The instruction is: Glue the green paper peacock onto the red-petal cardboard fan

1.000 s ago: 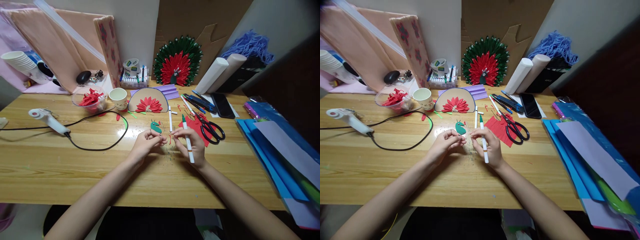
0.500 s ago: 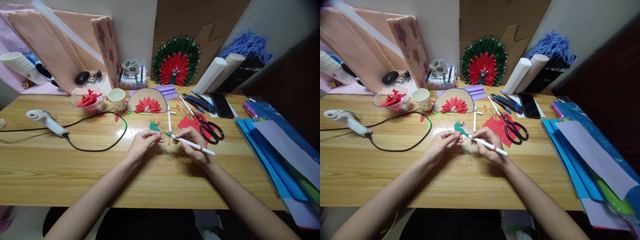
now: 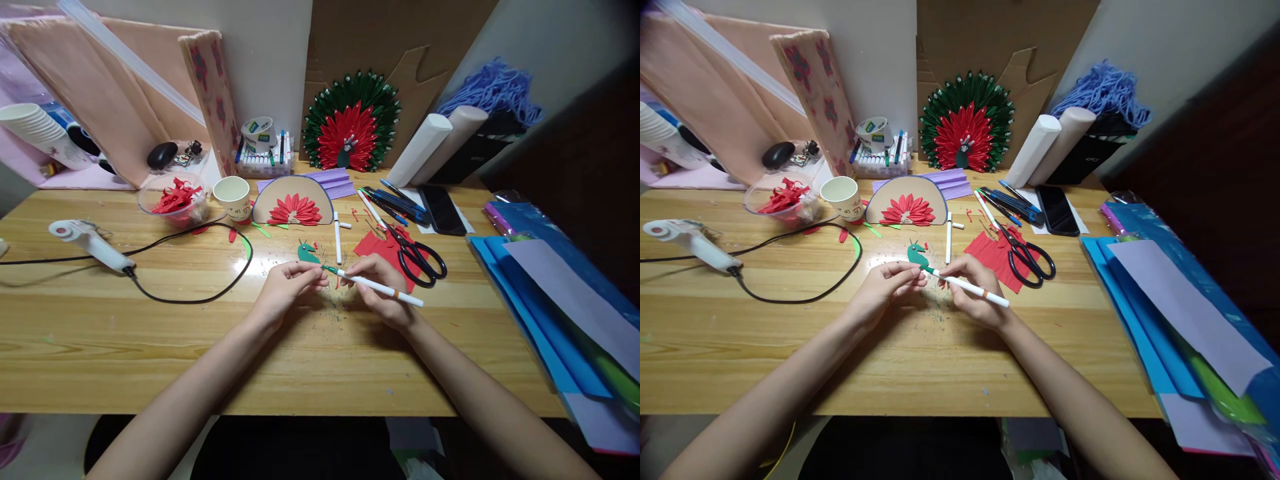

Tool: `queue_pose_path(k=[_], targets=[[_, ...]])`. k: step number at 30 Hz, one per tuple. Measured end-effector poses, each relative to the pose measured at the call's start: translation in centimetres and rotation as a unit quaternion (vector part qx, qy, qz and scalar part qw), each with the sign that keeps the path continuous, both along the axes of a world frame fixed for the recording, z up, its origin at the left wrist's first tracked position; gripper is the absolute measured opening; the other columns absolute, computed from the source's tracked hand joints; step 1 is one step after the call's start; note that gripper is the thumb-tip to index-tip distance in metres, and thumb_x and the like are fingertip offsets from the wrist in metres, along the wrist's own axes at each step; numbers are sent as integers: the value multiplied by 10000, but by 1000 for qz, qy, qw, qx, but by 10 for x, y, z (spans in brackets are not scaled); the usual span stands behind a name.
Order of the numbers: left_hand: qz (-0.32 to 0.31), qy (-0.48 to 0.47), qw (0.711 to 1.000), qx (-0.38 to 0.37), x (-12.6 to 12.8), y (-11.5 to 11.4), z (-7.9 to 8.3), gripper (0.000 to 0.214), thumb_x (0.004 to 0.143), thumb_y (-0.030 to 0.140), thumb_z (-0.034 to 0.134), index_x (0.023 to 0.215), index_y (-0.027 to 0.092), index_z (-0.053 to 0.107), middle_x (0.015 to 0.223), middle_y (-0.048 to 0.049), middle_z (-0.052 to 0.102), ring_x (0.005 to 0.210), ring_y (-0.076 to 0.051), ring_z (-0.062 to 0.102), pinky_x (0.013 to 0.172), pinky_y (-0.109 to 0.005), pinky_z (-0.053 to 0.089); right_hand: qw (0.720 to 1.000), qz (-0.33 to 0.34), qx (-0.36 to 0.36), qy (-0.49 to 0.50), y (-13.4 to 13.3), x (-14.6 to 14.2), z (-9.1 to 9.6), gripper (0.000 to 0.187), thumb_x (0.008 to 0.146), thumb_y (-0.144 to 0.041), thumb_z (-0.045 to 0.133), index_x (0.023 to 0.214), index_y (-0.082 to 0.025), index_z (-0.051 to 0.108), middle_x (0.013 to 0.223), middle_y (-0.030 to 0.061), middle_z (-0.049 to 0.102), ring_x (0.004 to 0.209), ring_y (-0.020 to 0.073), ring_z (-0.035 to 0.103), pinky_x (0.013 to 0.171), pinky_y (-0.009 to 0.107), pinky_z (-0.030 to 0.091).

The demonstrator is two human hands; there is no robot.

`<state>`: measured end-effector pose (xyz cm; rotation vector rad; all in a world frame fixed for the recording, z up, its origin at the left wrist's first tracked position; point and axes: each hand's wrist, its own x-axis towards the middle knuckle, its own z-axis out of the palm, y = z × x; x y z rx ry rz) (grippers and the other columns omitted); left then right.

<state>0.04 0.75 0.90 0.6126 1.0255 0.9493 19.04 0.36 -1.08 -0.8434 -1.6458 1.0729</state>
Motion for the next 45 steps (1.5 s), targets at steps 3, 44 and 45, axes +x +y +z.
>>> queue_pose_path(k=[3,44,45], targets=[[2,-3,1000,-4,0,0,0,232,601,230,794,765,103,690,701,-43,718,643,-112,668,698,-224,527,1000,-4,4,9,0,0,0,118,850,-205,548,965,-221,568,827,27,633,743,152,634,658,280,512],[120,190,965,138,-45,39,-23,437,593,475,741,801,102,646,697,-30,624,559,-104,572,508,-212,460,914,-180,33,-363,48,0,4,225,851,-349,515,928,-169,626,935,102,586,869,234,578,768,385,480],[124,194,962,144,-46,40,-24,422,604,471,735,797,107,642,693,-27,618,550,-101,563,491,-203,444,915,-158,11,-371,43,-16,5,282,807,-407,577,933,-157,609,937,109,586,854,235,580,751,376,483]])
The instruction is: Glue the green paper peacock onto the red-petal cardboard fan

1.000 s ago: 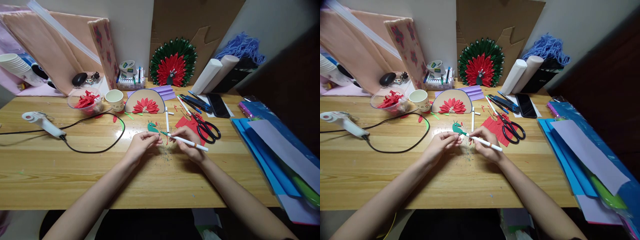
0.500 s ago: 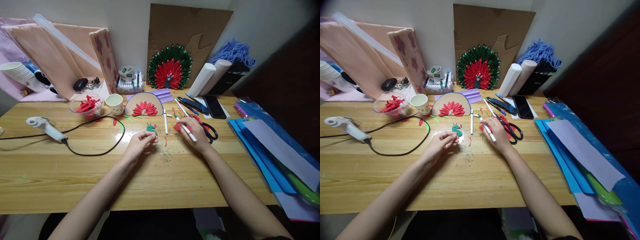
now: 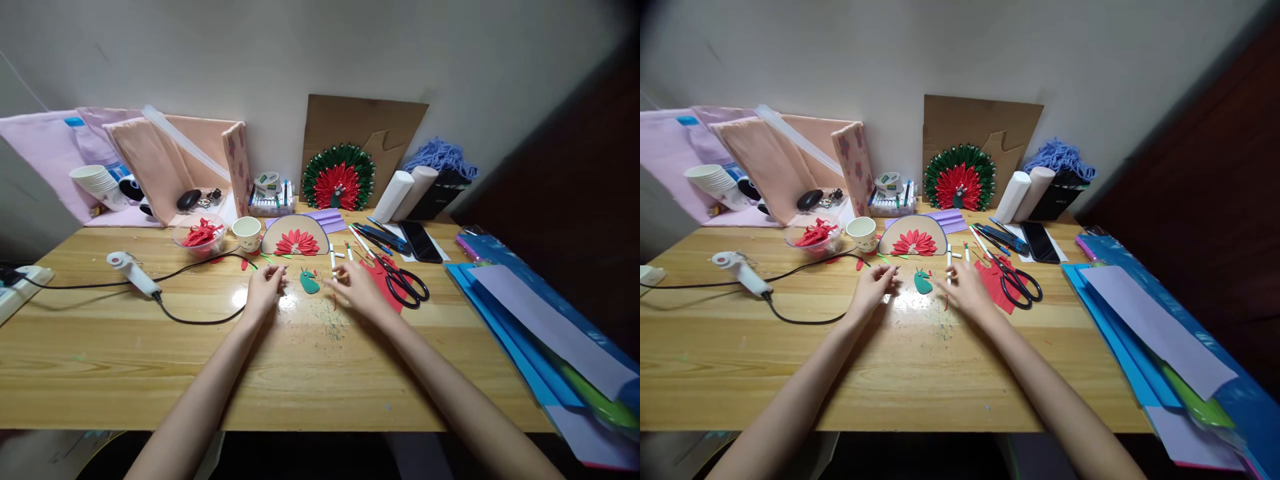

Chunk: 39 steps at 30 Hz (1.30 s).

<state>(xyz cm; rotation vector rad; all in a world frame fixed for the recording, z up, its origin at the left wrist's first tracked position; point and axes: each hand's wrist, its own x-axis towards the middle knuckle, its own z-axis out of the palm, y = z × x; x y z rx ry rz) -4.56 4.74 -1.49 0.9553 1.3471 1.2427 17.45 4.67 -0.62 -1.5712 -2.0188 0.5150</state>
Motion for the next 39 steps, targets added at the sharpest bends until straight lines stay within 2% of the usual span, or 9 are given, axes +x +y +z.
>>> queue_pose_path(k=[2,5,11,14,16,19,22,25,39], targets=[[4,11,1000,15,-2,0,0,386,628,456,722,796,118,640,699,-25,616,557,-101,559,483,-191,422,998,-11,-9,-59,-7,-29,-1,405,713,-459,668,948,-140,585,960,139,584,921,284,556,776,408,467],[6,29,999,31,-5,0,3,328,665,427,696,778,125,640,702,-26,612,568,-106,560,486,-187,406,994,-48,5,-101,-9,-55,-5,345,706,-392,669,912,-135,568,966,155,582,956,307,536,823,424,436],[7,73,996,49,-8,-3,9,220,709,345,653,739,128,658,674,-28,620,556,-110,523,506,-200,396,995,-49,14,-82,-5,-50,-9,171,710,-257,619,834,-165,545,907,102,597,889,255,552,804,372,436],[-4,86,995,49,-5,-6,14,199,707,329,657,732,132,671,678,-32,639,592,-123,541,564,-216,422,999,-39,27,-8,-9,-41,-11,186,712,-287,621,842,-173,549,876,82,607,841,236,560,761,366,453],[-18,86,995,46,-2,-10,19,211,711,342,657,747,135,680,687,-35,648,608,-130,554,578,-227,433,990,-36,-17,133,-12,-36,-11,247,703,-349,642,860,-178,559,828,66,619,760,214,574,696,352,472],[-52,69,995,50,1,-17,32,233,722,358,661,784,135,690,716,-40,662,627,-127,565,607,-232,447,902,-22,-146,405,-16,-31,-7,332,697,-434,648,903,-181,587,868,73,659,754,190,613,697,329,505],[-62,29,995,71,3,-24,45,212,738,332,656,828,142,681,742,-37,667,663,-125,585,628,-228,456,799,9,-208,565,-21,-30,-1,360,704,-464,639,940,-192,632,970,75,679,809,175,637,783,312,523],[-66,12,993,93,3,-32,57,199,755,308,651,890,162,653,790,-31,664,734,-131,606,644,-219,461,767,30,-225,600,-27,-30,1,395,674,-453,678,976,-199,660,996,75,689,853,187,647,824,315,529],[-113,23,986,124,10,-46,71,214,742,195,639,956,193,628,732,-5,616,670,-109,574,622,-198,442,881,80,-86,459,-39,-34,2,321,703,-424,718,959,-245,640,992,73,673,951,233,640,879,400,519]])
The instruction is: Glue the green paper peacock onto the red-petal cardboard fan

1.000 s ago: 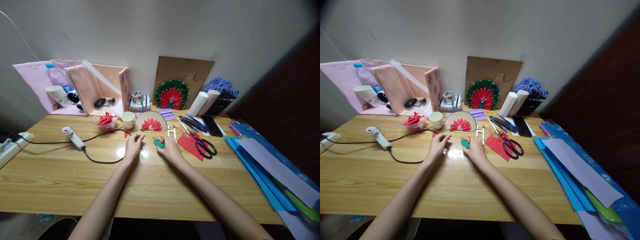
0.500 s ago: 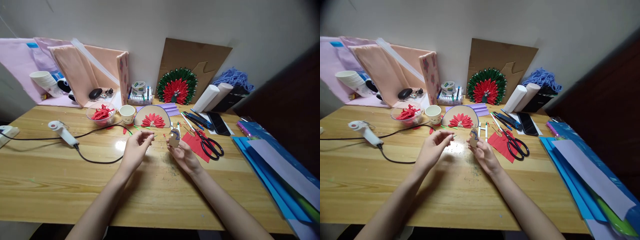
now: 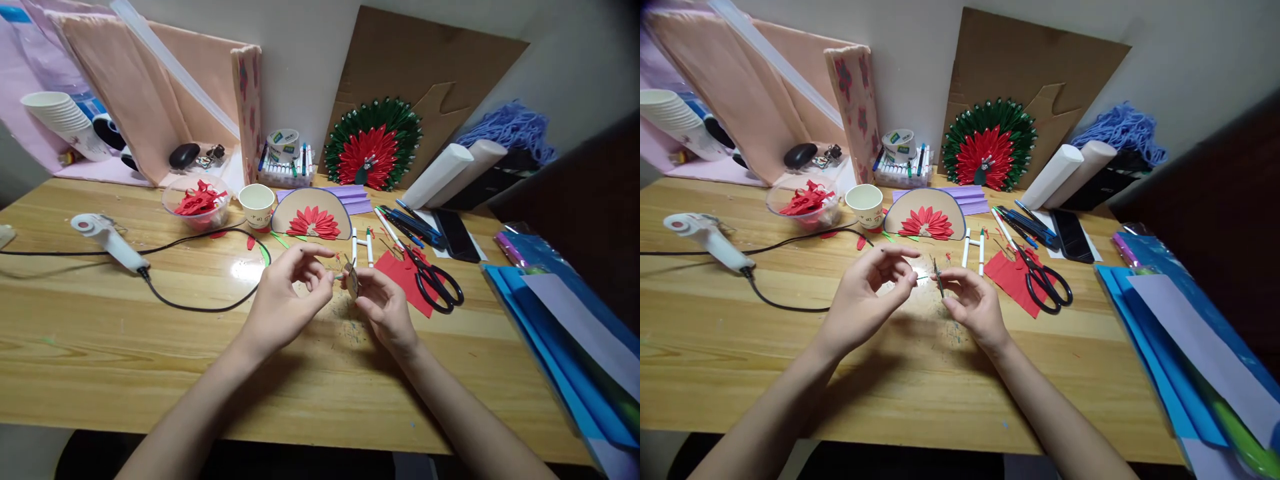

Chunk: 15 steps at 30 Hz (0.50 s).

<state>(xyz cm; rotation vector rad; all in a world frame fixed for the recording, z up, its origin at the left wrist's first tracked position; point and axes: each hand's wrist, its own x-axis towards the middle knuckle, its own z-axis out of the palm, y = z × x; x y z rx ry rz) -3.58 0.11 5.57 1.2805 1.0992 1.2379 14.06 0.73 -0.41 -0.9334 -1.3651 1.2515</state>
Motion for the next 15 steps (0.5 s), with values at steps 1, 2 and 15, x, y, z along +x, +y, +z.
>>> queue_pose_path(k=[1,2,15], targets=[[-1,-1,1000,1,0,0,0,214,740,193,638,954,194,627,720,-1,608,662,-109,569,616,-199,440,1000,-3,15,-9,-1,0,0,306,715,-405,712,969,-249,641,1006,73,661,961,231,633,881,397,519],[-3,-1,1000,3,0,0,0,214,742,192,635,956,194,623,710,2,600,655,-108,563,612,-199,438,999,-4,30,-15,-1,0,1,291,728,-380,706,982,-254,642,1018,72,650,969,226,625,883,392,518],[-9,-12,1000,10,1,-2,3,239,725,164,636,960,192,602,692,10,591,647,-107,554,635,-211,440,995,18,88,-35,-3,1,5,291,769,-215,674,1050,-283,635,1017,47,620,953,184,587,870,340,505]])
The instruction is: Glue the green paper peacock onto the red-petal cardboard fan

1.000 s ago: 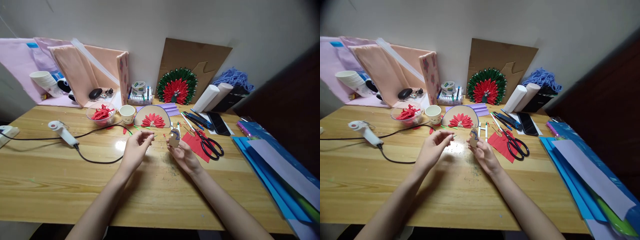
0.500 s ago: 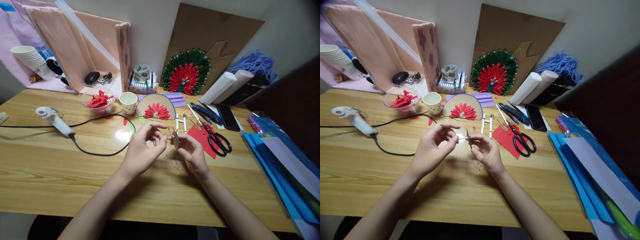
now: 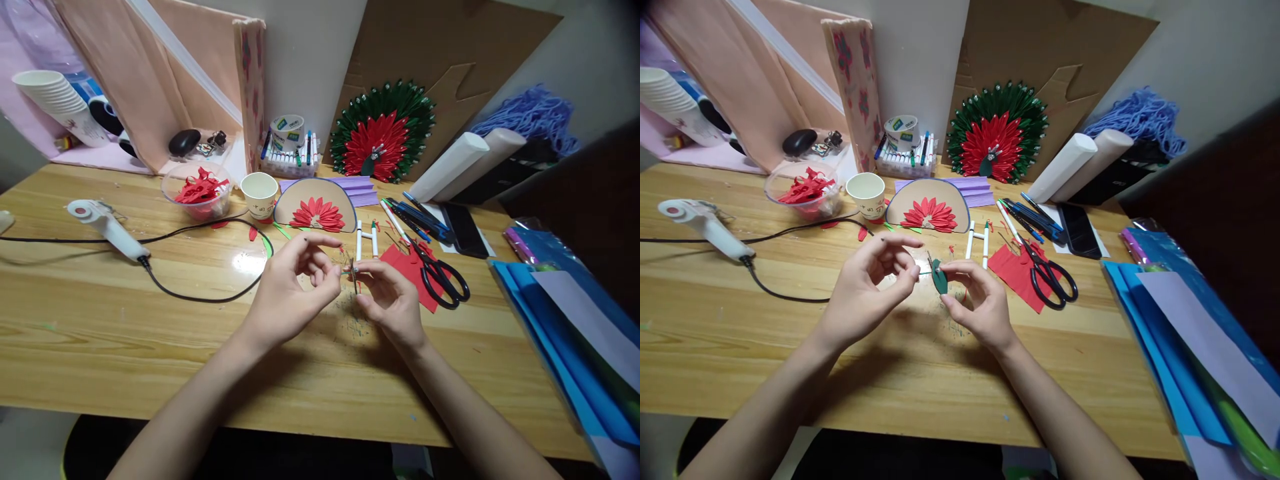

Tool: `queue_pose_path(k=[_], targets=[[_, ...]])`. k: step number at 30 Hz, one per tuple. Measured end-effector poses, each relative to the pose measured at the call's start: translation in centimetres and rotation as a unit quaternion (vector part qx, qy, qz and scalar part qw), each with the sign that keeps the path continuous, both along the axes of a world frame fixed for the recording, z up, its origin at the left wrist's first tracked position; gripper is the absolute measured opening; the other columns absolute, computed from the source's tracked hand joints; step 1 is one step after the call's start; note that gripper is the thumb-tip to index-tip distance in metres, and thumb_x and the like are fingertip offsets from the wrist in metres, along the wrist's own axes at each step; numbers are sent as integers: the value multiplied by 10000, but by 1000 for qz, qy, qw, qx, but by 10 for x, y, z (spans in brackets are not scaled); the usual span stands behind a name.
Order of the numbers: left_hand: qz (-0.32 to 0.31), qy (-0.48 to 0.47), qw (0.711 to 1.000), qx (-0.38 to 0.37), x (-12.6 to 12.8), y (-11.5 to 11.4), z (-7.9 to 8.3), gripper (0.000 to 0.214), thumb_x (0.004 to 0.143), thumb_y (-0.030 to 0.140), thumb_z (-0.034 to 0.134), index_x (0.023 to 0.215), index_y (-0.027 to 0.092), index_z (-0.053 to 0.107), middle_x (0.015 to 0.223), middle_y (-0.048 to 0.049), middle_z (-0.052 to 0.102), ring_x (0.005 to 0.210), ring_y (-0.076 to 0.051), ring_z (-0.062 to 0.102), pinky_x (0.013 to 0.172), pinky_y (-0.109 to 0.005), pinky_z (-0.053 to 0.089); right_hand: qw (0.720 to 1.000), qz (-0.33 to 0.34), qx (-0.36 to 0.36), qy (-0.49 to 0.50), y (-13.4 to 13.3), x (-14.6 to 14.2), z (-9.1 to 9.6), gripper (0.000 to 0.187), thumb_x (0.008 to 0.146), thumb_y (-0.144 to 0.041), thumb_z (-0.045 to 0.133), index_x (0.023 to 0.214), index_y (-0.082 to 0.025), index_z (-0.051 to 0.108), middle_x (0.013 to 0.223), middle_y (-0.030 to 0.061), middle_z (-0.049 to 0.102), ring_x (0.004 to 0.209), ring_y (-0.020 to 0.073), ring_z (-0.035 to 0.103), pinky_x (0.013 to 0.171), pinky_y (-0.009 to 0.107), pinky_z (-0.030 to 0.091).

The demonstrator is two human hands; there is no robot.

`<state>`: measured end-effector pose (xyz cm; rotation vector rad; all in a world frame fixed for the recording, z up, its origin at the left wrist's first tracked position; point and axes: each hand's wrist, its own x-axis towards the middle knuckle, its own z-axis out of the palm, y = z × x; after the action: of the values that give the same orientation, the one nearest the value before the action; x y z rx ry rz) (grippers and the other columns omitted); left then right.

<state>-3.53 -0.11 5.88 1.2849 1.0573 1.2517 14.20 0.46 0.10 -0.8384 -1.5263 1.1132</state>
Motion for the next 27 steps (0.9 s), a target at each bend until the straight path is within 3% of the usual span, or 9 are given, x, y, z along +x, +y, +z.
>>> queue_pose_path(k=[17,27], targets=[[-16,30,998,59,-1,2,-5,259,797,153,580,1049,157,522,735,8,573,677,-94,552,637,-207,456,996,-37,55,-61,-1,-1,4,376,732,-102,673,1067,-262,621,1020,35,604,957,164,569,837,296,498],[9,40,996,77,1,3,-10,259,806,196,609,1051,163,532,860,-24,617,749,-101,599,669,-206,495,982,-101,87,-134,-2,-1,9,372,715,-111,683,1061,-231,618,997,48,618,890,183,575,792,361,501]])
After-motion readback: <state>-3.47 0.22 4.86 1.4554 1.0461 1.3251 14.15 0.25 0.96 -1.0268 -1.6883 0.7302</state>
